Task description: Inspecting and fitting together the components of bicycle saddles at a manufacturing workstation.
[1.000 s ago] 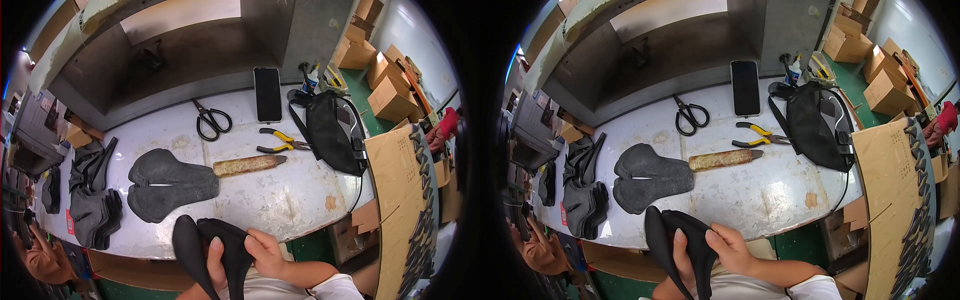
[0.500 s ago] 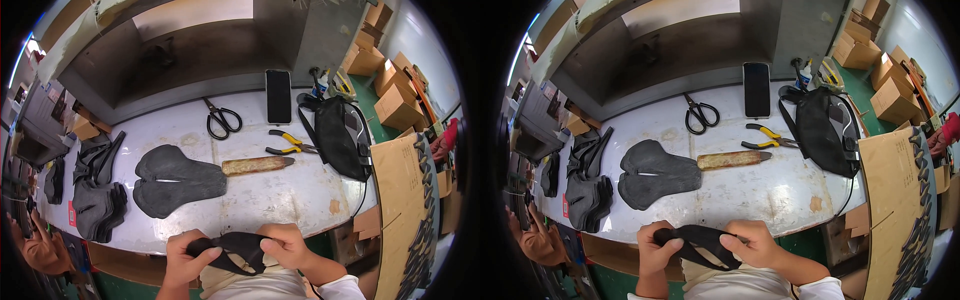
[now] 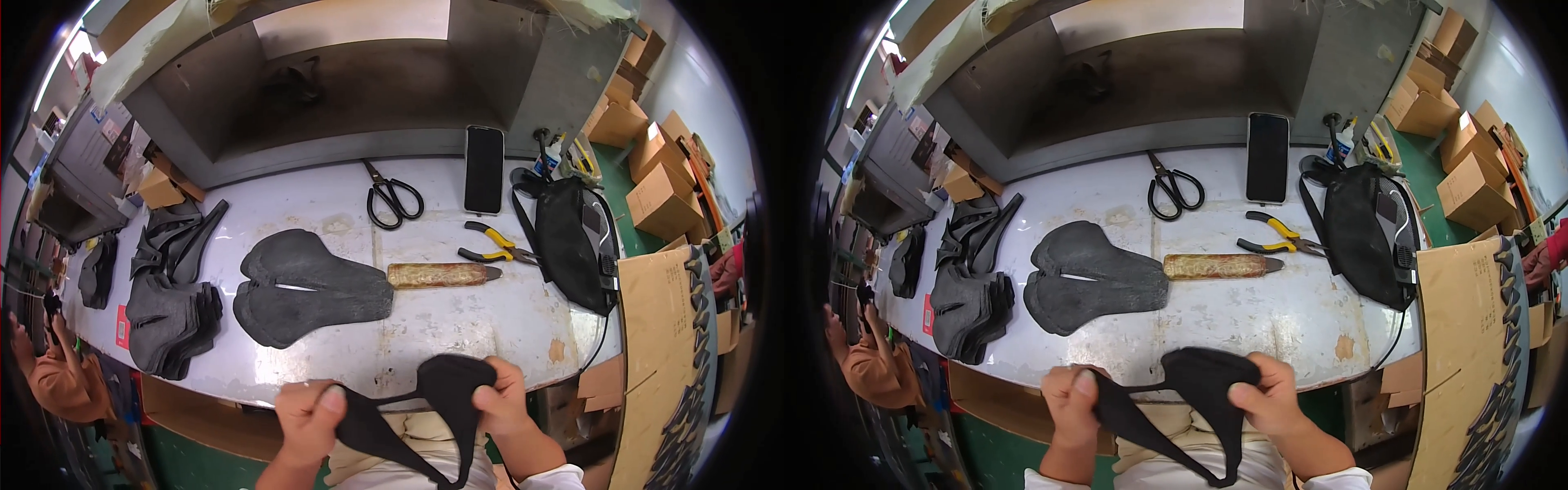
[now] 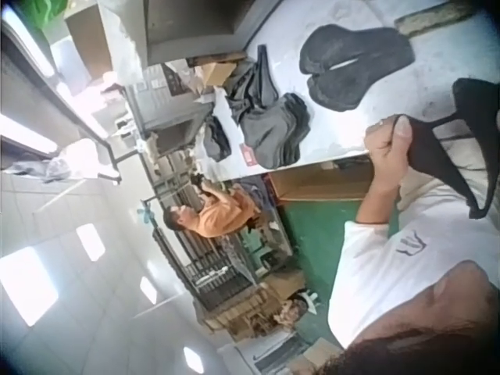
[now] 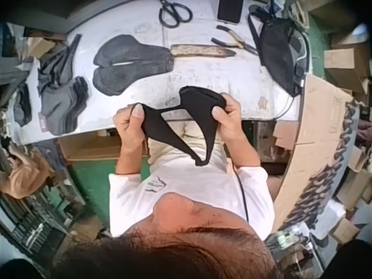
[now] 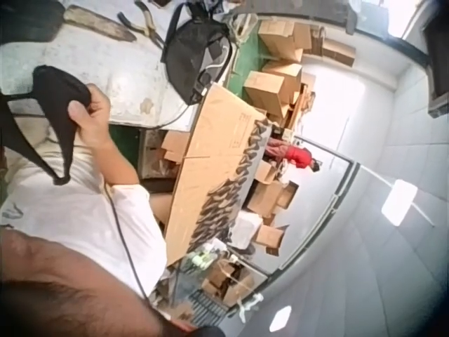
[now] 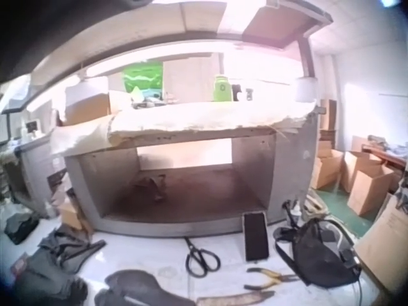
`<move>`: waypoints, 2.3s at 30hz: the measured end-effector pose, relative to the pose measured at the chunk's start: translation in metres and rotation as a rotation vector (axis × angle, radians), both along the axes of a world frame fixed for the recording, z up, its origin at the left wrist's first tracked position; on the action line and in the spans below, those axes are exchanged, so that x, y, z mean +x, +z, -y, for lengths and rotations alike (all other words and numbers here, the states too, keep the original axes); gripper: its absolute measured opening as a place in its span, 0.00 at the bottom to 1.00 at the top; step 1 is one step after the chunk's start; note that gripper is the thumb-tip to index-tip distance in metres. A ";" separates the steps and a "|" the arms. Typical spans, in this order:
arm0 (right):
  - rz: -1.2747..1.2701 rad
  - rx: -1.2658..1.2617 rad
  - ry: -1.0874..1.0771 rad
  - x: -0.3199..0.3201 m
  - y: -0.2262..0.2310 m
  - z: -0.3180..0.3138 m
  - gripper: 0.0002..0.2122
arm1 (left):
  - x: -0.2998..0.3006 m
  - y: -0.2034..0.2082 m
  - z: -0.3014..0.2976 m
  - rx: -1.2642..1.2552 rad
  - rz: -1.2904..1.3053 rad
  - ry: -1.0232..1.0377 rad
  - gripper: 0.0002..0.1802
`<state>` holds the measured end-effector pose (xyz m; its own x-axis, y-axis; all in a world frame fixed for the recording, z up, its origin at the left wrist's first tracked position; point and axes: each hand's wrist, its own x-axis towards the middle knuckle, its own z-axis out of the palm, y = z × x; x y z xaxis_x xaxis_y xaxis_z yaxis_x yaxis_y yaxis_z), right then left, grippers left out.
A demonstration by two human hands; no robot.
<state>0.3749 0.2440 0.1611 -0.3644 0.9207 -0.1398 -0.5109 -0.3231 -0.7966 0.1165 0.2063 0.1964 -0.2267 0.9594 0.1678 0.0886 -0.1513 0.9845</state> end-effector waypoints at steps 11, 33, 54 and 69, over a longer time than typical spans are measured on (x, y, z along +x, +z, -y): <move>0.830 0.879 -0.429 -0.023 0.019 0.008 0.22 | 0.004 0.022 -0.002 -0.065 -0.167 -0.196 0.06; 0.727 0.638 0.237 -0.033 0.040 0.017 0.29 | 0.022 -0.001 -0.007 -0.376 0.410 -0.359 0.09; 0.468 0.462 0.256 -0.034 0.028 0.020 0.23 | 0.016 0.010 -0.009 -0.203 0.028 -0.471 0.12; -0.052 -0.120 0.254 -0.043 0.048 0.014 0.29 | 0.033 -0.004 0.007 -0.144 0.568 -0.312 0.18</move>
<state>0.3319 0.2304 0.2087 -0.5905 0.7772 -0.2174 -0.4407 -0.5362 -0.7199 0.1496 0.1993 0.1921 0.0495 0.9983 -0.0305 -0.4771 0.0504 0.8774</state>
